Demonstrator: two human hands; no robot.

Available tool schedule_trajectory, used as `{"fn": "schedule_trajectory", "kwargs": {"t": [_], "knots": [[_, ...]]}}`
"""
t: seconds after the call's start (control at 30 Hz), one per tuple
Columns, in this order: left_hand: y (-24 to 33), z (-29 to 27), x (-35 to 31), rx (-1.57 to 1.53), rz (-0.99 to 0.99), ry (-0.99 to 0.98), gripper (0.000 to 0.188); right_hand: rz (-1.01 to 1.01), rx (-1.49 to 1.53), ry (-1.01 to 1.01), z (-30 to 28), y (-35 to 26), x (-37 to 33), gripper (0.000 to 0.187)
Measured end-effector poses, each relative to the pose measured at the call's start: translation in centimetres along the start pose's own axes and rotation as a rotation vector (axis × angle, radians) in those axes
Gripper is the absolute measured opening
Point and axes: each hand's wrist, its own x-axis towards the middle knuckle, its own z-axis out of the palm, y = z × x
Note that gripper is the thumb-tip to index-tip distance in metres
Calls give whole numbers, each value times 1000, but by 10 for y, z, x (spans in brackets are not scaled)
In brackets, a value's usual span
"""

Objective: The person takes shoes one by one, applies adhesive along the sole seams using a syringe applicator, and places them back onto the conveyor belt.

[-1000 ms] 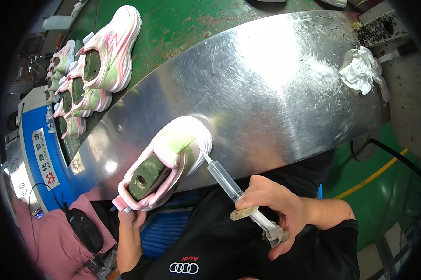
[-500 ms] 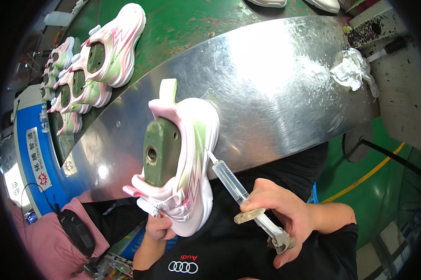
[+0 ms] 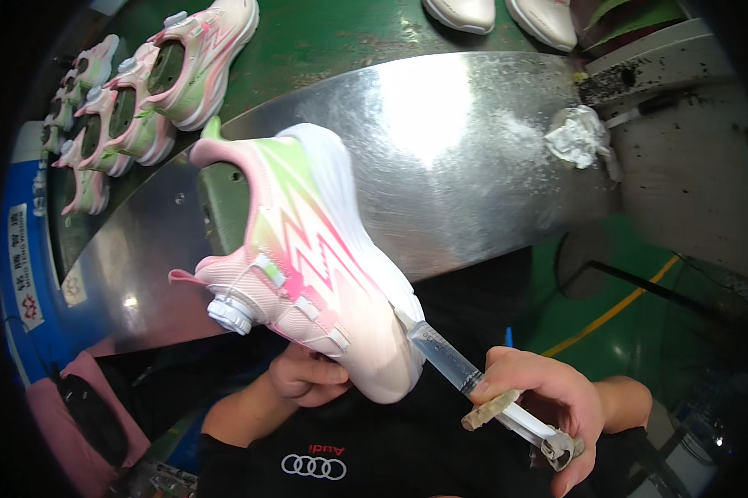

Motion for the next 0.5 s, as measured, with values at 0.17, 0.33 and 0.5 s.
{"fn": "schedule_trajectory", "kwargs": {"t": [0.17, 0.33, 0.5], "knots": [[-1, 7, 32, 10, -123, -93, 58, 9, -206, -85, -3, -24, -18, 101], [-1, 23, 63, 89, -134, -120, 49, -151, -433, -75, -4, -30, -32, 98], [-3, 30, 86, 113, -119, -38, 65, -249, -568, -31, -4, -33, -39, 94]]}}
